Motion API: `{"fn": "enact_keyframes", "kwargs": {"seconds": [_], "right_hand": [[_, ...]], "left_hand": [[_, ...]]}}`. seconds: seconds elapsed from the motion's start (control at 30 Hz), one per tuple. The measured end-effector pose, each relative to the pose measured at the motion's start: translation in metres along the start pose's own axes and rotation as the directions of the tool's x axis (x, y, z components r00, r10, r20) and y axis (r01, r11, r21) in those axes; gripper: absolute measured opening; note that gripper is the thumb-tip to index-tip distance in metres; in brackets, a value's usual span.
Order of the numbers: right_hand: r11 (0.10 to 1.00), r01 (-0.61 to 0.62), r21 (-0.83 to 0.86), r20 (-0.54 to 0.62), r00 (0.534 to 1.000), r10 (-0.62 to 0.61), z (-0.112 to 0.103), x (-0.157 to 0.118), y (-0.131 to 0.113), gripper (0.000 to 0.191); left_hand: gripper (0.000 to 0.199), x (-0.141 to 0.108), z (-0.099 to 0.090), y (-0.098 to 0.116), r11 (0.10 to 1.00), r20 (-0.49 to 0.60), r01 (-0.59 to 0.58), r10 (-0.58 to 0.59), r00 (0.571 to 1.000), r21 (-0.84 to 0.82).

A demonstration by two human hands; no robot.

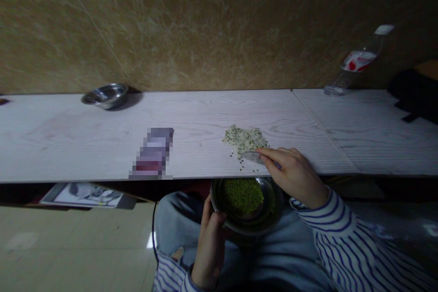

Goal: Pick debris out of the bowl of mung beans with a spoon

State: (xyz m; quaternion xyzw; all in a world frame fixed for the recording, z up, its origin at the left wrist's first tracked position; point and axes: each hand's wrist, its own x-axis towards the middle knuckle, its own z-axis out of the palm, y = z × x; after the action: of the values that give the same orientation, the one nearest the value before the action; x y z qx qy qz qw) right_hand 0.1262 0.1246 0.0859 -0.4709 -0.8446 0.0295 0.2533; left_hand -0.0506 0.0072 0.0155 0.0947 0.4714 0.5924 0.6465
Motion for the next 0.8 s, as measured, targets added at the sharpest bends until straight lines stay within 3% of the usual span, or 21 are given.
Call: {"fn": "enact_keyframes", "kwargs": {"seconds": [0.27,0.8], "right_hand": [[0.998,0.036,0.055,0.051,0.998,-0.039,-0.006,0.000,-0.002,0.027],[1.000,-0.001,0.026,0.024,1.000,0.001,-0.011,-0.016,0.007,0.026]], "left_hand": [[0.054,0.000,0.000,0.002,1.000,0.006,0.007,-0.007,1.000,-0.010],[0.056,0.000,-0.001,-0.005,1.000,0.007,0.004,-0.004,1.000,-0.002]]}}
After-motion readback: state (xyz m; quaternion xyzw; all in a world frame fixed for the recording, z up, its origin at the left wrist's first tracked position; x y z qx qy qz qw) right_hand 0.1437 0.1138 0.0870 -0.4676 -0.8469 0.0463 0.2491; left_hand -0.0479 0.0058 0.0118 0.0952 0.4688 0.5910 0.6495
